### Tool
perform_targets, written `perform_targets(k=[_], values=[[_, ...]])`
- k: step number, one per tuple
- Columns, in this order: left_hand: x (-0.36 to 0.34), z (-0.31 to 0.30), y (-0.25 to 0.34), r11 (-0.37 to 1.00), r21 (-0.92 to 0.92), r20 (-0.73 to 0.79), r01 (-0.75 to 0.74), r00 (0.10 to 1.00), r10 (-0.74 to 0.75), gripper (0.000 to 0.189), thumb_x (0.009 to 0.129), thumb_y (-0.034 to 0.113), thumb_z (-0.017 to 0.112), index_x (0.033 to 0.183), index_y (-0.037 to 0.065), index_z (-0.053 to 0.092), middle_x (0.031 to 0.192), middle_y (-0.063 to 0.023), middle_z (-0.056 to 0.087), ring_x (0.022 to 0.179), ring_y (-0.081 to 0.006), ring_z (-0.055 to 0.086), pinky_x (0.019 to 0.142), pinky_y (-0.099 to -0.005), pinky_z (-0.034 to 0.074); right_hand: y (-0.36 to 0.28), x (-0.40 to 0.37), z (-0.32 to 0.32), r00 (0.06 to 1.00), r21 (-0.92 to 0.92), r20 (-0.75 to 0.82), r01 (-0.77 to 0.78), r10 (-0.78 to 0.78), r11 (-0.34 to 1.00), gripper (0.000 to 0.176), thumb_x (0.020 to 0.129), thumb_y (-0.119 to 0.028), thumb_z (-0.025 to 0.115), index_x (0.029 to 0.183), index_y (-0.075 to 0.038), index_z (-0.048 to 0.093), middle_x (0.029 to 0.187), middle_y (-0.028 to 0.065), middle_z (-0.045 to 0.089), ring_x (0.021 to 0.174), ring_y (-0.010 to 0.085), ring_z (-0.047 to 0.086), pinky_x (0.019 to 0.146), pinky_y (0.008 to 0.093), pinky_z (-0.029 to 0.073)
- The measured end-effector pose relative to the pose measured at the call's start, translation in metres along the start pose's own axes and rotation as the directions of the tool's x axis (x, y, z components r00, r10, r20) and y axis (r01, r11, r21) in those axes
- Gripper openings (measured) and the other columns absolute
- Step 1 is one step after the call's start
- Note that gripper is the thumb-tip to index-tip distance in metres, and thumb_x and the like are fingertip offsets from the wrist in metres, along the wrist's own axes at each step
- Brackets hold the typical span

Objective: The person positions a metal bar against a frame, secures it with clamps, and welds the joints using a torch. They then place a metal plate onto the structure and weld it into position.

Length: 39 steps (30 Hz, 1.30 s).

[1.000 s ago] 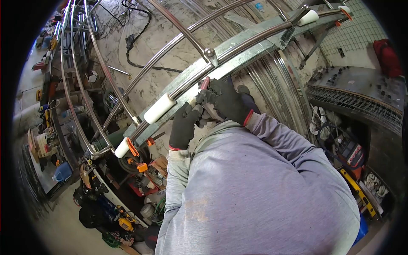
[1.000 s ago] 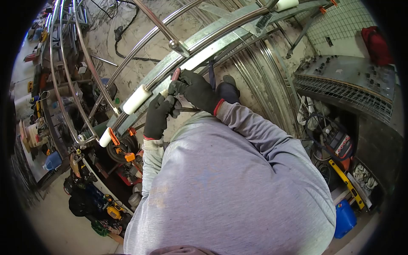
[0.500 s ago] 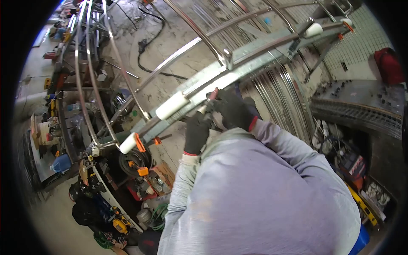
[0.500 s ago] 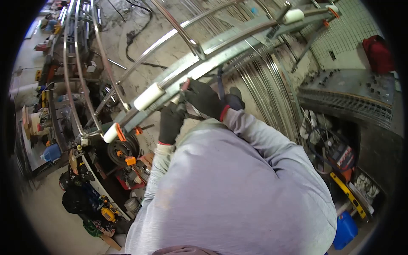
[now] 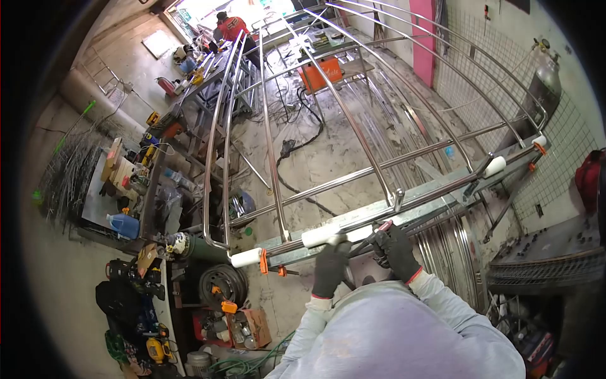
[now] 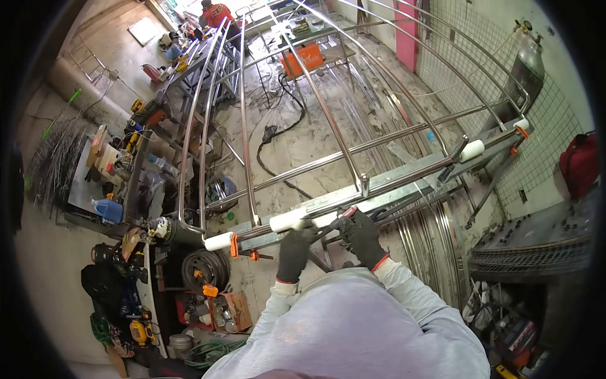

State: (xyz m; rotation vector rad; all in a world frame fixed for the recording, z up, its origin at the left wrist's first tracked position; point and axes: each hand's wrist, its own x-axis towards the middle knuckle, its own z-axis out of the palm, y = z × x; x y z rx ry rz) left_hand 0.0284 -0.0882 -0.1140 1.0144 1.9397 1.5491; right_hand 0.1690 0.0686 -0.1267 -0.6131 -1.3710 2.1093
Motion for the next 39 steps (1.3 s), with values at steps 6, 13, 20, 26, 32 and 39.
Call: perform_targets(k=[6, 13, 20, 26, 32, 39], values=[[-0.017, 0.027, -0.035, 0.980, -0.188, 0.123, 0.071, 0.991, -0.048, 0.050, 0.104, 0.016, 0.054, 0.150, -0.003, 0.046, 0.131, -0.0160, 0.067, 0.115, -0.0228, 0.066, 0.099, -0.0355, 0.052, -0.070, -0.004, 0.007, 0.998, 0.142, 0.045, -0.059, 0.053, 0.988, 0.028, 0.110, -0.033, 0.057, 0.099, -0.008, 0.062, 0.081, -0.0009, 0.059, 0.066, 0.0076, 0.054, 0.056, 0.0251, 0.045], [-0.030, 0.083, 0.004, 0.913, -0.244, 0.288, 0.326, 0.924, -0.252, 0.040, 0.093, 0.016, 0.065, 0.126, -0.003, 0.058, 0.094, -0.0054, 0.065, 0.083, -0.0126, 0.060, 0.073, -0.0323, 0.051, -0.067, 0.002, -0.022, 0.976, 0.228, 0.185, -0.159, 0.118, 0.961, 0.028, 0.112, -0.031, 0.052, 0.113, -0.005, 0.064, 0.085, 0.0036, 0.066, 0.070, 0.0114, 0.061, 0.065, 0.0304, 0.051], [-0.051, 0.108, 0.022, 0.916, -0.320, 0.063, 0.241, 0.970, -0.233, 0.029, 0.096, 0.019, 0.068, 0.117, 0.000, 0.064, 0.098, -0.0048, 0.067, 0.084, -0.0131, 0.062, 0.073, -0.0314, 0.051, -0.095, -0.010, -0.066, 0.972, -0.173, 0.211, -0.069, 0.105, 0.982, 0.033, 0.111, -0.029, 0.057, 0.123, 0.000, 0.066, 0.103, 0.0032, 0.071, 0.094, 0.0102, 0.065, 0.084, 0.0295, 0.053], [-0.074, 0.111, -0.016, 0.793, -0.568, -0.124, 0.220, 0.930, -0.347, 0.029, 0.105, 0.024, 0.061, 0.124, 0.003, 0.057, 0.099, -0.0080, 0.069, 0.085, -0.0154, 0.067, 0.071, -0.0331, 0.057, -0.083, 0.004, -0.096, 0.976, -0.122, 0.107, 0.201, -0.188, 0.972, 0.037, 0.111, -0.029, 0.057, 0.126, 0.003, 0.064, 0.108, 0.0073, 0.071, 0.099, 0.0123, 0.066, 0.091, 0.0300, 0.055], [-0.065, 0.082, 0.012, 0.714, -0.681, -0.185, 0.161, 0.906, -0.380, 0.032, 0.107, 0.032, 0.059, 0.121, 0.003, 0.058, 0.095, -0.0095, 0.068, 0.076, -0.0169, 0.066, 0.064, -0.0342, 0.057, -0.096, 0.038, -0.101, 0.933, -0.276, 0.086, 0.358, -0.349, 0.892, 0.038, 0.111, -0.032, 0.055, 0.126, 0.002, 0.065, 0.108, 0.0074, 0.071, 0.100, 0.0136, 0.065, 0.089, 0.0300, 0.052], [0.036, 0.041, 0.058, 0.740, -0.670, -0.253, 0.070, 0.915, -0.315, 0.030, 0.106, 0.030, 0.058, 0.123, 0.005, 0.055, 0.095, -0.0080, 0.067, 0.070, -0.0134, 0.064, 0.057, -0.0284, 0.055, -0.060, 0.103, -0.096, 0.942, -0.295, 0.148, 0.332, -0.300, 0.896, 0.041, 0.112, -0.037, 0.051, 0.129, -0.002, 0.065, 0.115, 0.0089, 0.073, 0.102, 0.0169, 0.067, 0.091, 0.0328, 0.052]])
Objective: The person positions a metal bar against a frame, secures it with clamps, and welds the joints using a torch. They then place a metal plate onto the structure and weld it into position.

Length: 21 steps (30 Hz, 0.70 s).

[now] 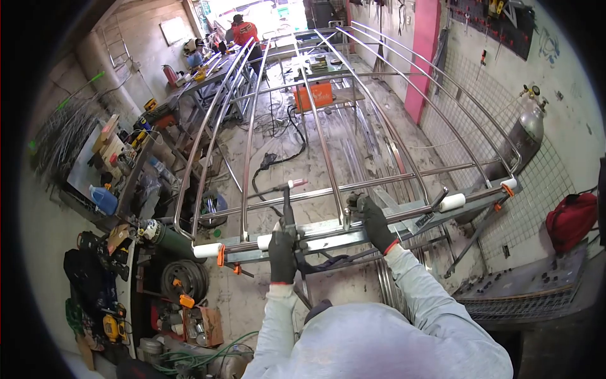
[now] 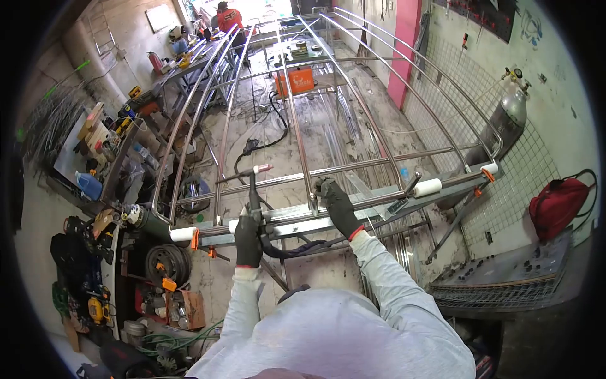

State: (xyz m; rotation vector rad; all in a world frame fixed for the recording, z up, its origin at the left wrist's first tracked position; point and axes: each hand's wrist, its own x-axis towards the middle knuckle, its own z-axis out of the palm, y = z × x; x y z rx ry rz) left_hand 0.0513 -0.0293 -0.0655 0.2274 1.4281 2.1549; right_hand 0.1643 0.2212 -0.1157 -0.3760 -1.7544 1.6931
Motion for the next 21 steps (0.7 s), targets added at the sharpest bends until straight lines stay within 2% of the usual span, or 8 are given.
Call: perform_targets(k=[2, 4, 7, 10, 13, 17, 19, 21], values=[[0.025, -0.003, -0.005, 0.999, 0.032, -0.001, -0.014, 1.000, 0.014, 0.030, 0.106, 0.028, 0.060, 0.124, 0.005, 0.054, 0.094, -0.0072, 0.067, 0.069, -0.0125, 0.063, 0.054, -0.0277, 0.054, 0.045, 0.008, 0.004, 0.951, 0.445, 0.122, -0.310, 0.286, 0.840, 0.044, 0.113, -0.040, 0.049, 0.131, -0.004, 0.066, 0.115, 0.0067, 0.073, 0.103, 0.0161, 0.067, 0.091, 0.0315, 0.052], [0.049, -0.008, -0.016, 0.999, 0.038, 0.042, 0.013, 0.999, -0.014, 0.031, 0.104, 0.023, 0.061, 0.127, 0.004, 0.054, 0.093, -0.0066, 0.066, 0.066, -0.0114, 0.063, 0.051, -0.0274, 0.052, 0.043, 0.002, 0.012, 0.946, 0.269, 0.039, -0.319, 0.321, 0.909, 0.044, 0.114, -0.039, 0.045, 0.132, -0.005, 0.066, 0.116, 0.0037, 0.073, 0.102, 0.0137, 0.066, 0.091, 0.0304, 0.051], [0.059, -0.007, -0.021, 0.997, 0.077, 0.043, -0.005, 0.999, 0.001, 0.029, 0.103, 0.020, 0.059, 0.128, 0.005, 0.054, 0.091, -0.0064, 0.065, 0.063, -0.0115, 0.062, 0.050, -0.0272, 0.050, 0.058, -0.002, 0.011, 0.988, 0.061, 0.046, -0.153, 0.150, 0.986, 0.047, 0.116, -0.037, 0.038, 0.132, -0.001, 0.065, 0.114, 0.0016, 0.072, 0.101, 0.0119, 0.064, 0.093, 0.0308, 0.051], [0.063, 0.003, -0.020, 0.987, 0.159, 0.000, -0.018, 1.000, 0.018, 0.025, 0.103, 0.019, 0.057, 0.124, 0.006, 0.055, 0.083, -0.0050, 0.064, 0.060, -0.0116, 0.061, 0.049, -0.0271, 0.047, 0.053, -0.008, 0.010, 0.998, 0.037, 0.047, -0.054, 0.052, 0.998, 0.049, 0.116, -0.037, 0.037, 0.133, 0.000, 0.065, 0.110, 0.0014, 0.071, 0.102, 0.0125, 0.064, 0.094, 0.0301, 0.051], [0.070, 0.004, -0.023, 0.929, 0.368, 0.075, 0.037, 0.995, -0.069, 0.021, 0.102, 0.022, 0.057, 0.115, 0.007, 0.056, 0.069, -0.0022, 0.060, 0.056, -0.0112, 0.058, 0.048, -0.0290, 0.046, 0.045, -0.008, 0.011, 0.987, 0.141, 0.062, -0.156, 0.148, 0.978, 0.049, 0.116, -0.038, 0.037, 0.130, 0.000, 0.065, 0.111, 0.0036, 0.072, 0.100, 0.0132, 0.066, 0.094, 0.0297, 0.052], [0.076, -0.006, -0.073, 0.906, 0.417, 0.037, -0.072, 0.997, 0.062, 0.048, 0.099, 0.027, 0.061, 0.139, 0.002, 0.056, 0.073, -0.0063, 0.064, 0.060, -0.0148, 0.061, 0.054, -0.0337, 0.049, 0.037, -0.009, 0.016, 0.982, 0.188, 0.025, -0.189, 0.188, 0.964, 0.048, 0.116, -0.037, 0.037, 0.128, -0.001, 0.066, 0.111, 0.0062, 0.073, 0.097, 0.0130, 0.068, 0.091, 0.0306, 0.055], [0.079, -0.010, -0.094, 0.741, 0.598, 0.061, -0.306, 0.939, 0.339, 0.061, 0.099, 0.029, 0.063, 0.152, 0.002, 0.048, 0.074, -0.0069, 0.065, 0.062, -0.0154, 0.062, 0.056, -0.0341, 0.049, 0.036, -0.008, 0.015, 0.989, 0.095, 0.014, -0.148, 0.147, 0.984, 0.047, 0.116, -0.037, 0.039, 0.129, -0.001, 0.066, 0.110, 0.0059, 0.074, 0.096, 0.0130, 0.068, 0.089, 0.0311, 0.055], [0.065, -0.003, -0.085, 0.836, 0.501, 0.002, -0.225, 0.966, 0.259, 0.060, 0.100, 0.029, 0.063, 0.151, 0.002, 0.049, 0.074, -0.0081, 0.065, 0.061, -0.0165, 0.063, 0.056, -0.0351, 0.049, 0.023, -0.014, 0.021, 0.992, 0.019, -0.030, -0.119, 0.120, 0.993, 0.048, 0.116, -0.038, 0.040, 0.129, -0.001, 0.066, 0.109, 0.0057, 0.073, 0.095, 0.0132, 0.068, 0.088, 0.0314, 0.055]])
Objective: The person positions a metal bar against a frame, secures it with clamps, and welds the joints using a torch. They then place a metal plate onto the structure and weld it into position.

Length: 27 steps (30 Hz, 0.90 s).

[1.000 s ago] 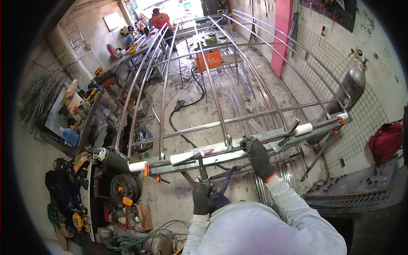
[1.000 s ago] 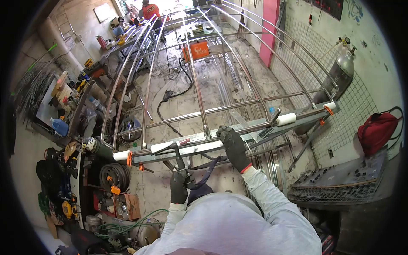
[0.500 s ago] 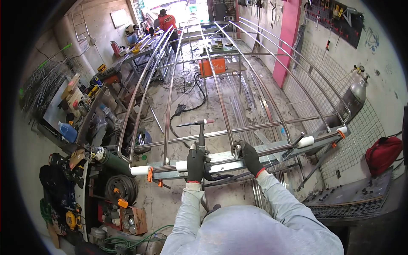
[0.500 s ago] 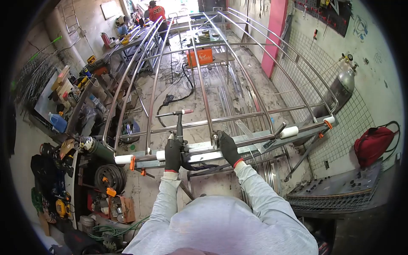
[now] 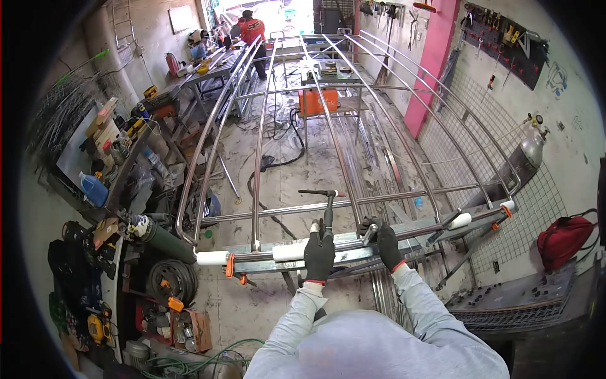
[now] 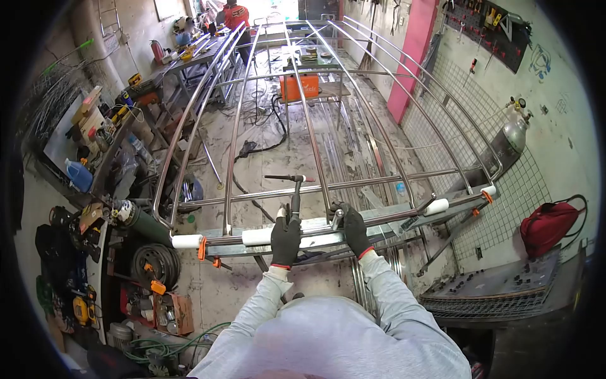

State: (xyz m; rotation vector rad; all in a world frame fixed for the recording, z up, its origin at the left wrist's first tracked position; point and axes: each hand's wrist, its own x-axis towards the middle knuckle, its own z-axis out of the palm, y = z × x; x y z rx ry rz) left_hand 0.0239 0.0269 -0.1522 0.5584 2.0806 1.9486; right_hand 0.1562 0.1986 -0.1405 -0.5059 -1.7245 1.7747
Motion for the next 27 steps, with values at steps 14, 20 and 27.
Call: perform_targets(k=[14, 20, 27], values=[[-0.010, -0.005, 0.023, 0.912, 0.398, 0.037, -0.099, 0.995, 0.092, 0.061, 0.101, 0.027, 0.061, 0.155, 0.004, 0.046, 0.112, -0.0237, 0.073, 0.094, -0.0427, 0.071, 0.080, -0.0504, 0.054, -0.068, 0.030, 0.028, 0.977, 0.102, 0.152, -0.168, 0.152, 0.980, 0.039, 0.109, -0.036, 0.056, 0.120, 0.000, 0.067, 0.095, 0.0062, 0.071, 0.074, 0.0135, 0.066, 0.068, 0.0289, 0.053], [-0.012, -0.003, 0.028, 0.916, 0.386, 0.017, -0.112, 0.993, 0.114, 0.061, 0.101, 0.027, 0.060, 0.156, 0.005, 0.045, 0.111, -0.0245, 0.072, 0.094, -0.0435, 0.070, 0.080, -0.0514, 0.053, -0.066, 0.036, 0.025, 0.981, -0.205, 0.170, -0.057, 0.093, 0.977, 0.030, 0.108, -0.026, 0.057, 0.111, -0.001, 0.073, 0.082, 0.0047, 0.069, 0.066, 0.0122, 0.062, 0.063, 0.0293, 0.050], [-0.011, -0.001, 0.025, 0.901, 0.422, 0.015, -0.098, 0.995, 0.101, 0.060, 0.101, 0.027, 0.060, 0.155, 0.006, 0.046, 0.106, -0.0239, 0.072, 0.090, -0.0432, 0.070, 0.077, -0.0523, 0.052, -0.056, 0.039, 0.025, 0.959, -0.522, 0.215, 0.272, -0.184, 0.808, 0.023, 0.102, -0.014, 0.055, 0.102, -0.004, 0.075, 0.089, 0.0089, 0.071, 0.074, 0.0203, 0.066, 0.068, 0.0352, 0.053]])
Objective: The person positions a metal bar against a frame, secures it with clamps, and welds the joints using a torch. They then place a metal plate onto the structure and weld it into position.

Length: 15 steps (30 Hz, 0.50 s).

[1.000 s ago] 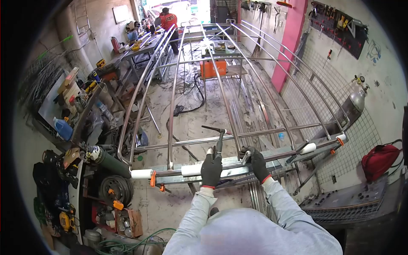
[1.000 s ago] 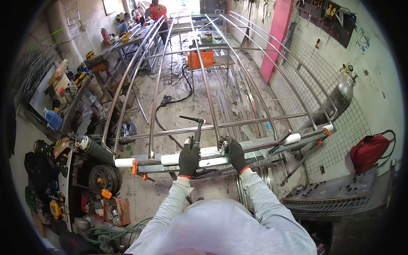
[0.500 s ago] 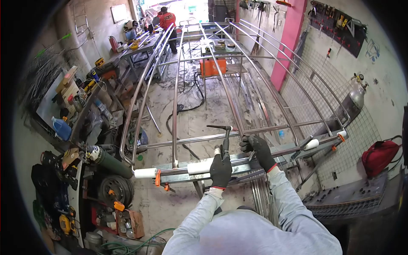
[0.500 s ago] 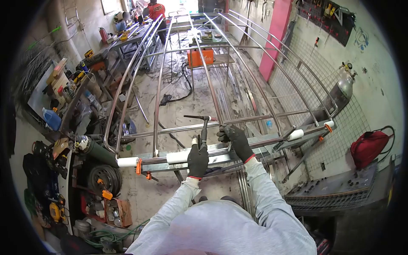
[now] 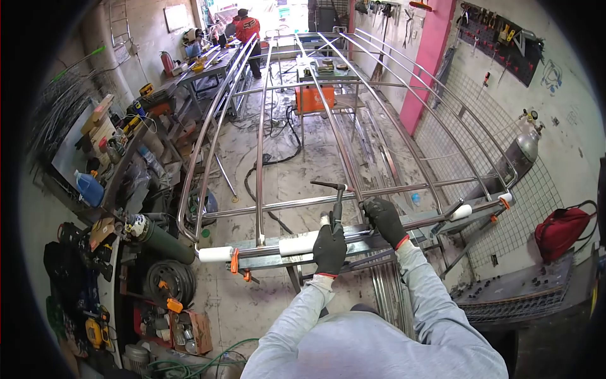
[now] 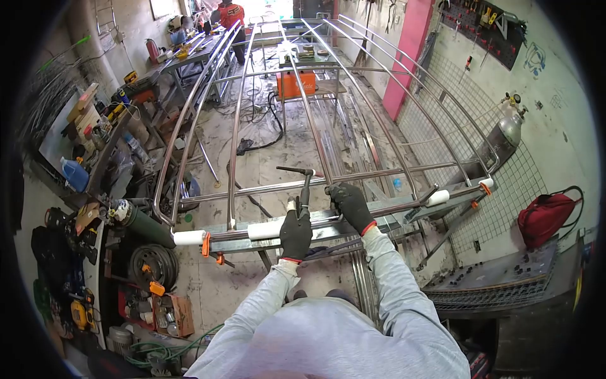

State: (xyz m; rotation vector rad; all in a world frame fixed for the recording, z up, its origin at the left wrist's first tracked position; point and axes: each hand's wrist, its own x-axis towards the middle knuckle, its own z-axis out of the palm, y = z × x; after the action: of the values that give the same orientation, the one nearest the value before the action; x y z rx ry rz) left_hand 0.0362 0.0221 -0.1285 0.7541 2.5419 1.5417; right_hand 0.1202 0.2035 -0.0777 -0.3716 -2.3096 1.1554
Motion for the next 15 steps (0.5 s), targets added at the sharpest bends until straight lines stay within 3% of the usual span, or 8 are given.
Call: perform_targets(k=[4, 6, 10, 12, 13, 15], values=[[-0.001, 0.002, -0.002, 0.999, -0.012, -0.036, -0.043, 0.998, 0.043, 0.059, 0.100, 0.029, 0.061, 0.153, 0.006, 0.048, 0.103, -0.0240, 0.072, 0.089, -0.0436, 0.069, 0.076, -0.0529, 0.052, 0.001, 0.000, -0.002, 0.998, 0.051, 0.023, -0.062, 0.061, 0.997, 0.020, 0.098, -0.012, 0.057, 0.104, -0.006, 0.075, 0.089, 0.0098, 0.071, 0.074, 0.0230, 0.067, 0.069, 0.0363, 0.053], [0.001, 0.003, -0.004, 0.999, 0.007, -0.035, -0.051, 0.998, 0.051, 0.059, 0.100, 0.029, 0.061, 0.153, 0.006, 0.049, 0.103, -0.0241, 0.072, 0.089, -0.0438, 0.069, 0.076, -0.0530, 0.052, 0.004, 0.002, -0.001, 0.993, -0.125, -0.002, 0.120, -0.121, 0.985, 0.019, 0.098, -0.011, 0.057, 0.105, -0.007, 0.075, 0.087, 0.0101, 0.070, 0.075, 0.0236, 0.067, 0.069, 0.0364, 0.053], [0.002, 0.002, -0.004, 1.000, 0.011, 0.007, -0.015, 1.000, 0.015, 0.059, 0.099, 0.029, 0.061, 0.152, 0.005, 0.049, 0.102, -0.0246, 0.071, 0.089, -0.0441, 0.069, 0.077, -0.0528, 0.052, 0.002, 0.002, -0.001, 0.994, -0.099, -0.001, 0.105, -0.105, 0.990, 0.020, 0.102, -0.016, 0.058, 0.104, -0.006, 0.075, 0.084, 0.0065, 0.069, 0.068, 0.0182, 0.064, 0.065, 0.0336, 0.052], [0.002, 0.002, -0.003, 1.000, 0.012, 0.014, -0.012, 1.000, 0.012, 0.060, 0.099, 0.029, 0.061, 0.152, 0.005, 0.049, 0.102, -0.0248, 0.071, 0.089, -0.0442, 0.069, 0.077, -0.0528, 0.052, -0.011, 0.002, -0.005, 0.975, 0.290, 0.090, -0.219, 0.201, 0.931, 0.027, 0.105, -0.026, 0.059, 0.103, -0.006, 0.075, 0.077, 0.0022, 0.066, 0.060, 0.0116, 0.059, 0.058, 0.0294, 0.048], [0.002, 0.002, -0.003, 1.000, 0.012, 0.007, -0.021, 1.000, 0.021, 0.060, 0.099, 0.030, 0.061, 0.152, 0.004, 0.049, 0.102, -0.0250, 0.071, 0.089, -0.0442, 0.069, 0.077, -0.0529, 0.052, -0.018, 0.003, -0.010, 0.975, 0.290, 0.093, -0.219, 0.200, 0.932, 0.027, 0.105, -0.026, 0.059, 0.103, -0.006, 0.075, 0.077, 0.0022, 0.066, 0.060, 0.0116, 0.059, 0.058, 0.0294, 0.048], [0.004, 0.000, 0.000, 0.999, 0.013, -0.007, -0.030, 1.000, 0.030, 0.060, 0.099, 0.030, 0.061, 0.152, 0.003, 0.049, 0.103, -0.0252, 0.071, 0.090, -0.0442, 0.069, 0.077, -0.0530, 0.052, -0.026, 0.007, -0.018, 0.915, 0.339, 0.281, -0.378, 0.291, 0.862, 0.033, 0.106, -0.035, 0.059, 0.103, -0.007, 0.076, 0.070, -0.0011, 0.063, 0.056, 0.0076, 0.055, 0.054, 0.0264, 0.044]])
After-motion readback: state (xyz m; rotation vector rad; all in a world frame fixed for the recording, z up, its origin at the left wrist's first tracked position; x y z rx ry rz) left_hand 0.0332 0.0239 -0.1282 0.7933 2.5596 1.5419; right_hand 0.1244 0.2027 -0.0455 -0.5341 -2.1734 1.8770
